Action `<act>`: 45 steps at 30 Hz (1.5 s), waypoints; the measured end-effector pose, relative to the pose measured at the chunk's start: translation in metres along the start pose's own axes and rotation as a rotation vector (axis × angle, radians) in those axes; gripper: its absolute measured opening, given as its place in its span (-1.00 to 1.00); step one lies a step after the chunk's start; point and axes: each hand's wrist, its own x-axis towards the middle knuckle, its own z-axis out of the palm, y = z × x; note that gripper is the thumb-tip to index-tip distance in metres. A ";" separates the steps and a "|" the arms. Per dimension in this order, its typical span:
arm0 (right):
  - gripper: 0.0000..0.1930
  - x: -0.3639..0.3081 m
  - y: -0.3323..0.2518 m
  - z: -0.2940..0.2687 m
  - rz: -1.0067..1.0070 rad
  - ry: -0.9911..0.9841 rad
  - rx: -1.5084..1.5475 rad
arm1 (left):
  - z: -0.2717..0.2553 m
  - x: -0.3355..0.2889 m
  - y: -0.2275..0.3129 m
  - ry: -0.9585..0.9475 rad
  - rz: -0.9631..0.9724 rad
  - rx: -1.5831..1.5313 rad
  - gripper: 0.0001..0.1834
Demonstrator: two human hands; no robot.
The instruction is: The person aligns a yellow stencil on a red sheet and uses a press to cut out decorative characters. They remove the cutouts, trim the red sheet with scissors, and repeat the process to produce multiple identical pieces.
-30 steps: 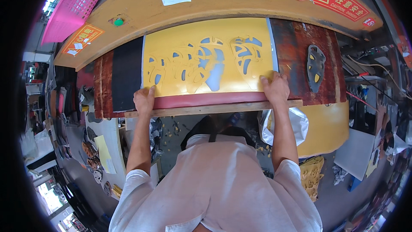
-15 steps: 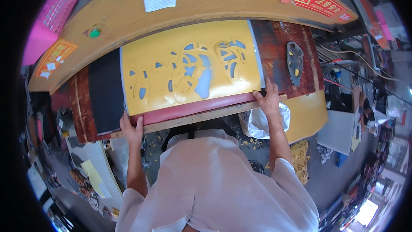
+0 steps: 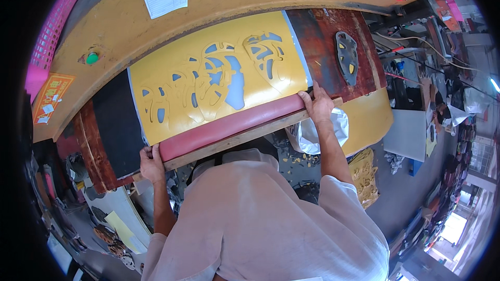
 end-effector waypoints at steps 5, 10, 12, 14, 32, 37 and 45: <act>-0.32 0.003 0.002 -0.016 0.082 -0.132 0.139 | -0.004 -0.006 0.001 -0.014 0.036 0.014 -0.55; -0.51 0.012 -0.009 -0.027 0.148 -0.264 -0.186 | -0.014 -0.009 -0.009 0.106 0.219 0.292 -0.58; -0.51 0.016 -0.014 -0.025 0.203 -0.319 -0.146 | -0.017 -0.002 -0.014 -0.040 0.118 0.229 -0.61; -0.49 0.020 -0.015 -0.021 0.263 -0.420 -0.192 | -0.018 0.011 -0.016 -0.234 -0.026 0.071 -0.63; -0.52 0.024 -0.018 -0.021 0.280 -0.433 0.113 | -0.017 0.012 -0.004 -0.172 -0.126 -0.214 -0.75; -0.56 0.019 -0.027 -0.024 0.372 -0.426 -0.099 | -0.009 0.019 -0.006 -0.345 -0.453 -0.520 -0.76; -0.58 0.037 -0.023 -0.037 0.369 -0.602 -0.054 | -0.002 0.026 0.004 -0.217 -0.228 -0.191 -0.68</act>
